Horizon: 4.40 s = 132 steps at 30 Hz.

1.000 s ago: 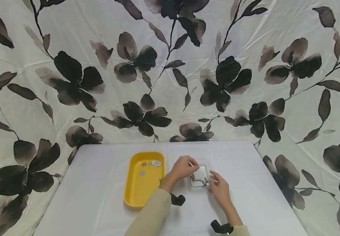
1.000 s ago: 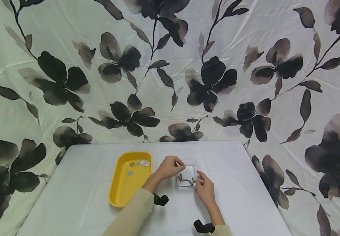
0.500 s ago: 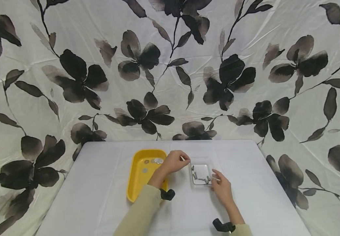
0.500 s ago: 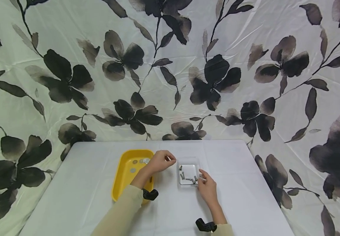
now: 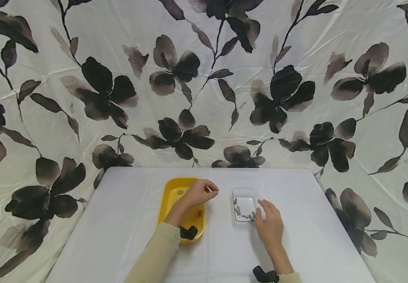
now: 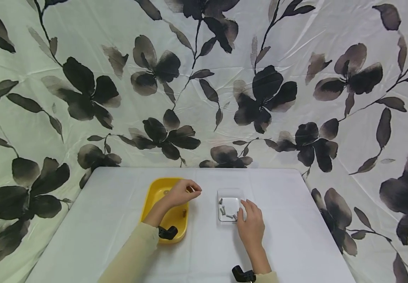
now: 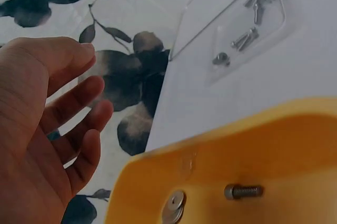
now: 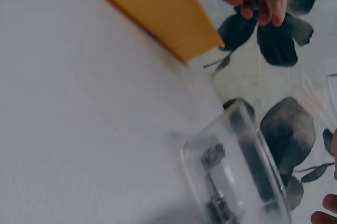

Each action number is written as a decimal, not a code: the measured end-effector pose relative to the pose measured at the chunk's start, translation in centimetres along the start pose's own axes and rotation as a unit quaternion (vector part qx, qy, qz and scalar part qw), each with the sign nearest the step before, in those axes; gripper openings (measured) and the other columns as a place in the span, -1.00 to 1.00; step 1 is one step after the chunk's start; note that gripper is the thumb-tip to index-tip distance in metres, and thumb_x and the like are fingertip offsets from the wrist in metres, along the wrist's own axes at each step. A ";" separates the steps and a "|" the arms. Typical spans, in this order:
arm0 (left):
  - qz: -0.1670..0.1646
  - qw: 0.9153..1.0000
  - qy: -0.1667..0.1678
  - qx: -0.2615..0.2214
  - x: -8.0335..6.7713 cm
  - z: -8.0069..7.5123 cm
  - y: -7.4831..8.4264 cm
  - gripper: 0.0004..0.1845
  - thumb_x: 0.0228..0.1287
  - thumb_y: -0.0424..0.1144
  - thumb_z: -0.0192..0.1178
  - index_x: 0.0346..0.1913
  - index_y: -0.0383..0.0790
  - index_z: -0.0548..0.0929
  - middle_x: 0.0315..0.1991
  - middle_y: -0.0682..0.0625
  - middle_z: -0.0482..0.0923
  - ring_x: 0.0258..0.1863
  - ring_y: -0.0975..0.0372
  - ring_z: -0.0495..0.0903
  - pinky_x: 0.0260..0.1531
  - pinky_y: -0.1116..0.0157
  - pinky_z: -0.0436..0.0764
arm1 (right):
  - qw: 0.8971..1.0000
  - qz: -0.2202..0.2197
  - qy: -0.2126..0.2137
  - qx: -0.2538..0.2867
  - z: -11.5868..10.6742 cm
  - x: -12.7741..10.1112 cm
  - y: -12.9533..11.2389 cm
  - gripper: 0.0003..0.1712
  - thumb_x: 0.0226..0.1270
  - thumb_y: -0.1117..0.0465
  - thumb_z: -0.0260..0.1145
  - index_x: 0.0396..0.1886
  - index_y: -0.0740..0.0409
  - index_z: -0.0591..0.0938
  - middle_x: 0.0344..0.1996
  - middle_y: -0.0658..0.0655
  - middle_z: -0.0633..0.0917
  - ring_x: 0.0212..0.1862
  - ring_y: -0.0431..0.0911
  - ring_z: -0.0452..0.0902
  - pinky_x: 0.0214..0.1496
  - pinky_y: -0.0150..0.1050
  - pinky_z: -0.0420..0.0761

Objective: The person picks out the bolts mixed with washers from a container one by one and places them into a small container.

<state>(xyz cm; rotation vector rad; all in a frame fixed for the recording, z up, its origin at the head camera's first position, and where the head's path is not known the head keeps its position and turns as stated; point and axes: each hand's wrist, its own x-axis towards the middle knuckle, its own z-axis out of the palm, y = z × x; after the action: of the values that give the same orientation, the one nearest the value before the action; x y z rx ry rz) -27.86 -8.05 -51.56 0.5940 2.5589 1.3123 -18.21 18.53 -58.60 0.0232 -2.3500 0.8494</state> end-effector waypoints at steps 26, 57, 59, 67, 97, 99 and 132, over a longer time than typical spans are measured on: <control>0.008 0.999 -0.035 0.019 -2.3 -2.9 -5.8 -0.86 0.19 -0.33 0.35 -0.20 -0.31 0.72 -0.24 0.00 0.67 -0.27 0.16 0.59 -0.26 0.26 0.60 | 0.962 0.092 -0.136 0.220 3.9 -1.5 -10.2 -0.62 0.27 0.35 0.32 0.09 0.09 0.62 0.03 0.08 0.63 -0.03 0.03 0.63 -0.16 -0.31 0.63; 0.020 0.972 -0.130 0.197 -0.1 -0.8 -8.2 -0.77 -0.04 -0.32 0.48 -0.39 0.17 0.79 -0.31 0.26 0.52 -0.21 0.27 0.46 0.10 -0.24 0.13 | 0.887 0.159 -0.291 0.321 7.6 -5.2 -11.3 -0.39 0.25 0.25 0.37 0.30 0.21 0.45 0.10 0.37 0.55 -0.11 -0.01 0.64 -0.34 -0.33 0.65; 0.014 0.970 -0.133 0.203 -0.2 -0.7 -8.3 -0.75 -0.05 -0.31 0.49 -0.42 0.21 0.78 -0.29 0.24 0.49 -0.21 0.26 0.43 0.08 -0.25 0.14 | 0.888 0.162 -0.292 0.316 7.7 -5.4 -11.3 -0.39 0.25 0.26 0.37 0.30 0.19 0.46 0.08 0.35 0.56 -0.11 -0.03 0.64 -0.33 -0.35 0.64; 0.011 0.967 -0.136 0.214 -0.3 -0.5 -8.4 -0.77 -0.10 -0.22 0.55 -0.53 0.25 0.73 -0.18 0.17 0.45 -0.03 0.14 0.39 0.14 -0.34 0.03 | 0.889 0.167 -0.292 0.309 7.8 -5.4 -11.3 -0.40 0.27 0.23 0.36 0.31 0.13 0.46 0.08 0.30 0.57 -0.09 -0.03 0.62 -0.30 -0.34 0.64; 0.018 0.991 -0.058 0.117 -1.3 -1.3 -10.5 -0.91 -0.04 -0.20 0.52 -0.45 -0.03 0.79 -0.38 0.17 0.52 -0.37 0.28 0.48 -0.29 0.30 0.52 | 0.894 0.172 -0.289 0.295 7.7 -5.3 -10.6 -0.41 0.24 0.22 0.37 0.28 0.14 0.49 0.02 0.24 0.59 -0.09 0.00 0.60 -0.23 -0.28 0.64; 0.014 0.992 -0.059 0.112 -1.3 -1.4 -10.2 -0.92 -0.02 -0.20 0.52 -0.44 -0.02 0.79 -0.38 0.18 0.54 -0.36 0.27 0.48 -0.29 0.30 0.52 | 0.895 0.174 -0.288 0.292 7.7 -5.3 -10.6 -0.41 0.23 0.22 0.37 0.28 0.14 0.49 0.02 0.24 0.59 -0.09 -0.01 0.61 -0.23 -0.29 0.63; 0.041 0.994 0.082 0.061 -3.0 -2.4 -4.6 -0.86 -0.02 -0.17 0.52 -0.37 -0.02 0.77 -0.20 0.15 0.57 -0.14 0.20 0.55 -0.05 0.10 0.55 | 0.946 0.085 -0.232 0.212 3.5 -1.1 -8.3 -0.64 0.31 0.24 0.32 0.09 0.18 0.60 0.05 0.17 0.62 0.03 0.14 0.58 -0.06 -0.13 0.61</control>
<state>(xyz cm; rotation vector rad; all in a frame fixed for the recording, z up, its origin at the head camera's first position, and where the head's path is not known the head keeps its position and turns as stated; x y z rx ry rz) -27.20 -13.53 -53.96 0.6437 2.7930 1.2862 -17.46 9.67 -56.55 0.2257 -2.5666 1.5681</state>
